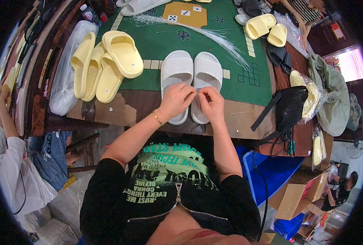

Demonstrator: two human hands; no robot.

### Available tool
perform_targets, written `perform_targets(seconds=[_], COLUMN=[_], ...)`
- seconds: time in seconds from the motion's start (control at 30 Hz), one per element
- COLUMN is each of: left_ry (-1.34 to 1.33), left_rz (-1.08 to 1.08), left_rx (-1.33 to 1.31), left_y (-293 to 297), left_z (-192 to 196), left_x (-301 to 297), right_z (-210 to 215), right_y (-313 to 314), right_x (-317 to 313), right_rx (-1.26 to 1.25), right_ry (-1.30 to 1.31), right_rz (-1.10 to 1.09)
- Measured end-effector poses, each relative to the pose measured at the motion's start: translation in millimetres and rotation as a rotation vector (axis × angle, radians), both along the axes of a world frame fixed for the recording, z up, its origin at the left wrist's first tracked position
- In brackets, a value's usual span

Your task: The person pairs and fastens slippers together by threading plastic ties through each pair by hand across several sets on the table.

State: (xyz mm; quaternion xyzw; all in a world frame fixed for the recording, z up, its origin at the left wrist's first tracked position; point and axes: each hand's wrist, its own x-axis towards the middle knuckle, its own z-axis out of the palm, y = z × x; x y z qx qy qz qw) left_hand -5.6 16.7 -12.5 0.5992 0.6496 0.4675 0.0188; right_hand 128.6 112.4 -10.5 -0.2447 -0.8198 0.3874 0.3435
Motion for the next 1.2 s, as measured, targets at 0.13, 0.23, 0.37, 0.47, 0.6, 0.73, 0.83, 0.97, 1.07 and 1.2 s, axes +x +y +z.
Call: perform_targets(seconds=[0.13,0.23,0.37,0.47,0.6,0.73,0.83,0.97,1.07,1.2], left_ry=[-0.031,-0.040,-0.009,-0.011,-0.028,-0.034,-0.029,-0.019,-0.021,-0.024], left_rz=[-0.008,-0.015,-0.017,-0.012,-0.010,-0.011,-0.013,-0.020,-0.016,-0.024], left_rx=[-0.002,-0.011,0.020,0.037,0.026,0.005,0.000,0.002,0.011,-0.022], left_y=[-0.2,-0.8,-0.3,0.6,-0.1,-0.8,-0.6,-0.2,0.1,-0.8], left_z=[-1.9,-2.1,-4.2,-5.8,-3.3,-3.5,-4.8,-4.2,-6.3,-4.0], left_x=[0.8,0.8,0.1,0.6,0.4,0.3,-0.2,-0.1,0.2,0.2], right_z=[-0.5,0.2,2.1,-0.2,-1.8,-3.7,-0.2,1.7,2.4,0.6], right_y=[0.2,-0.7,-1.6,-1.0,-2.9,-1.8,-0.8,-1.5,-1.5,-0.5], right_x=[-0.7,-1.4,-0.5,-0.3,-1.6,0.9,0.7,0.4,-0.1,0.1], right_rx=[0.014,0.023,-0.004,0.016,-0.099,-0.126,-0.037,-0.032,-0.021,0.001], right_ry=[-0.003,-0.003,-0.045,-0.046,0.047,0.049,0.037,0.037,0.013,-0.003], right_rz=[0.017,0.018,0.005,0.006,-0.021,-0.038,-0.007,0.005,0.008,0.017])
